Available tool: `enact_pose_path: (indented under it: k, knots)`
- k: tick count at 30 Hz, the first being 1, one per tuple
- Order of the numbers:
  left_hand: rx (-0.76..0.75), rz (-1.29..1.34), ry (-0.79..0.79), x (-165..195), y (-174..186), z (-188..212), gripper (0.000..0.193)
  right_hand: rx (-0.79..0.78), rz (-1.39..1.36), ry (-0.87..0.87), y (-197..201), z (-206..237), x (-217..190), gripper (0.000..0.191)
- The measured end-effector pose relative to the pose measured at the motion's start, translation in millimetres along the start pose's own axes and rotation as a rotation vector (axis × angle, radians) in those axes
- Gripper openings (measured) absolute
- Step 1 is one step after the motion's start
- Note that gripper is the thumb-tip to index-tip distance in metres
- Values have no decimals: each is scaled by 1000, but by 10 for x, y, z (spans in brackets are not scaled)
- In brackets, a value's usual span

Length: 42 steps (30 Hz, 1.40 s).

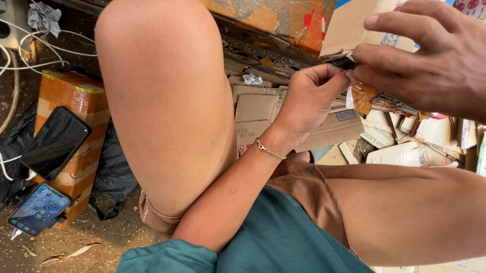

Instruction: The person sits on the floor and tapes a cardboard box with brown packing tape. They apply tape to the top and sides, smooth it down, and use a utility knife to cut the tape. The person also handles a smaller cardboard piece, applying tape to it as well.

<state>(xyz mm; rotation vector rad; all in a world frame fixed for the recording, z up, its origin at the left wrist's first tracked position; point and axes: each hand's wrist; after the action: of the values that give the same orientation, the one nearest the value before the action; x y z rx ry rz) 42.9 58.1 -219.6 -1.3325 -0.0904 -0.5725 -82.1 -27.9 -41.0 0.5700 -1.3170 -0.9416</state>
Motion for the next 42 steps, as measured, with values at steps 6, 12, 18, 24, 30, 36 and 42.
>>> enact_pose_path:
  k: [6,12,18,24,30,36,42]
  knots:
    - [45,7,47,-46,68,-51,17,-64,-167,-53,-24,-56,6,40]
    - [-33,-251,-31,133,67,-43,19,-48,-180,-29,-76,-41,15,37]
    - [-22,-566,-103,323,-1,48,22,-82,-238,-26,-117,1,6,38]
    - [0,-497,-129,206,21,79,24,-60,-256,-37,-95,41,-12,39]
    - [127,84,207,39,11,202,33,-101,-313,-47,-83,60,-14,46]
    - [61,86,135,-2,-54,191,28,-22,-295,-43,-87,50,-13,45]
    - [39,59,123,-65,-13,108,24,-97,-328,-53,-95,55,-24,44]
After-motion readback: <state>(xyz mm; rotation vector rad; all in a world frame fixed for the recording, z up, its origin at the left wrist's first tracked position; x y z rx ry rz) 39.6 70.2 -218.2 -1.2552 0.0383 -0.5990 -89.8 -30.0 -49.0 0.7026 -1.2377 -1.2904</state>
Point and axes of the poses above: each hand's wrist, its own z-axis away from the middle knuckle, its own y-axis out of the back of the hand, x = y × z, and after that the axes turned 15 degrees about z, right-handed
